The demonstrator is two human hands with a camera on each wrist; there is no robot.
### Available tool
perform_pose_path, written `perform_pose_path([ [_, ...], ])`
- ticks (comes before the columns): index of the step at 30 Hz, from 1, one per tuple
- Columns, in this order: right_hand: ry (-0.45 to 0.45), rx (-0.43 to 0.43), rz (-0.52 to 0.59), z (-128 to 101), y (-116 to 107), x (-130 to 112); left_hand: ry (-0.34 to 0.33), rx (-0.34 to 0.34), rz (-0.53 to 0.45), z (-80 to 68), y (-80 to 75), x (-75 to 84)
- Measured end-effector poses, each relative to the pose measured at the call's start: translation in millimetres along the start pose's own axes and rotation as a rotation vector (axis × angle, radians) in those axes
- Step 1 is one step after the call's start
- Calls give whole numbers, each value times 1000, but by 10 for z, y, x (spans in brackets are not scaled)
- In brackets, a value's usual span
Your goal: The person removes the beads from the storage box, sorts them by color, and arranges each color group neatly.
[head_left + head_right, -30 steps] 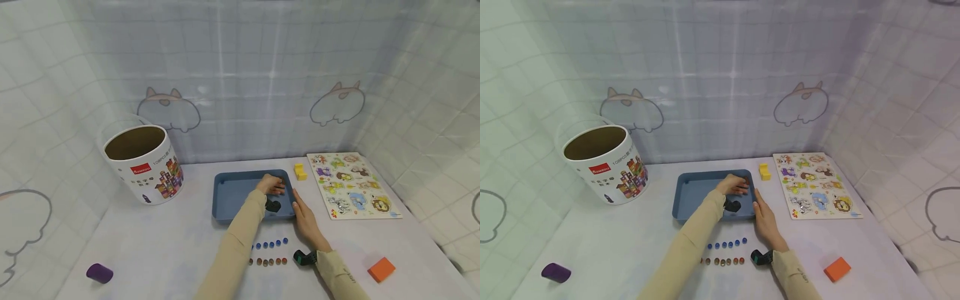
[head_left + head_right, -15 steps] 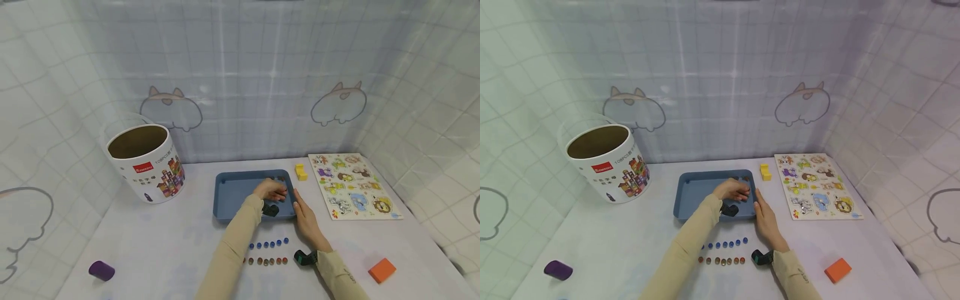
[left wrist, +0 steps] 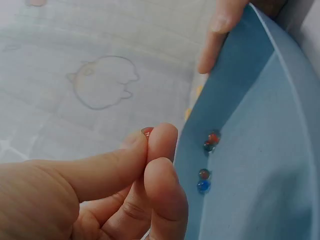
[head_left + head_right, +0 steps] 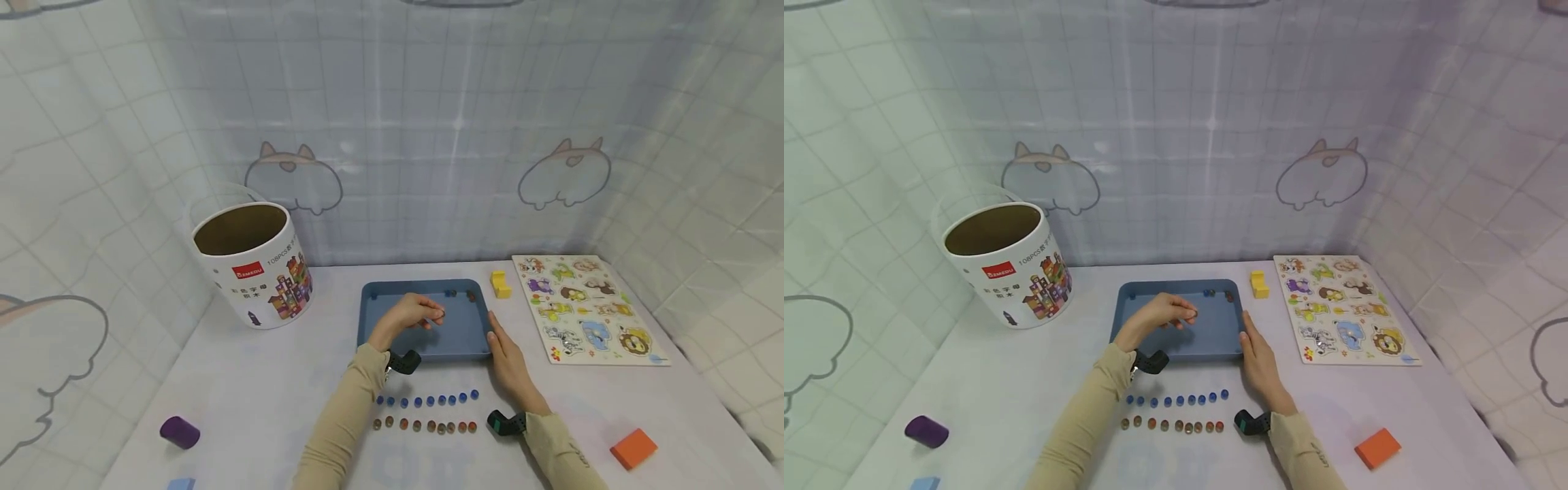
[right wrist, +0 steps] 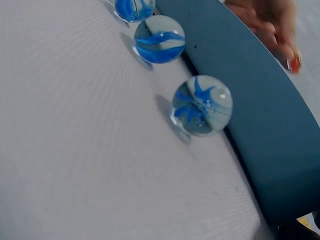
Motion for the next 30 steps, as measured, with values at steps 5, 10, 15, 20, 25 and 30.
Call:
perform_pose_path([
  [5, -13, 7, 0, -8, 23, 1, 57, 0, 8, -257, -86, -73],
  [10, -3, 2, 2, -22, 23, -4, 84, -9, -14, -514, -171, -179],
  [15, 4, -5, 12, -39, 32, 1, 114, -15, -63, -822, -319, -307],
  [20, 1, 3, 4, -33, 40, 11, 114, 30, -55, -1151, -516, -492],
  [25, -18, 15, -10, -23, 24, -3, 66, 120, -37, -1510, -676, -682],
  [30, -44, 41, -18, -14, -6, -23, 16, 149, -23, -1756, -624, -924],
])
Point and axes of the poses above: each hand's wrist, its own z-axis towards the middle knuckle, its own y-axis out of the palm, x = y × z, the point moved 1 cm from there along z, towards the middle knuckle, and after that the axes turned 13 degrees about -z, right-handed, at the moved point
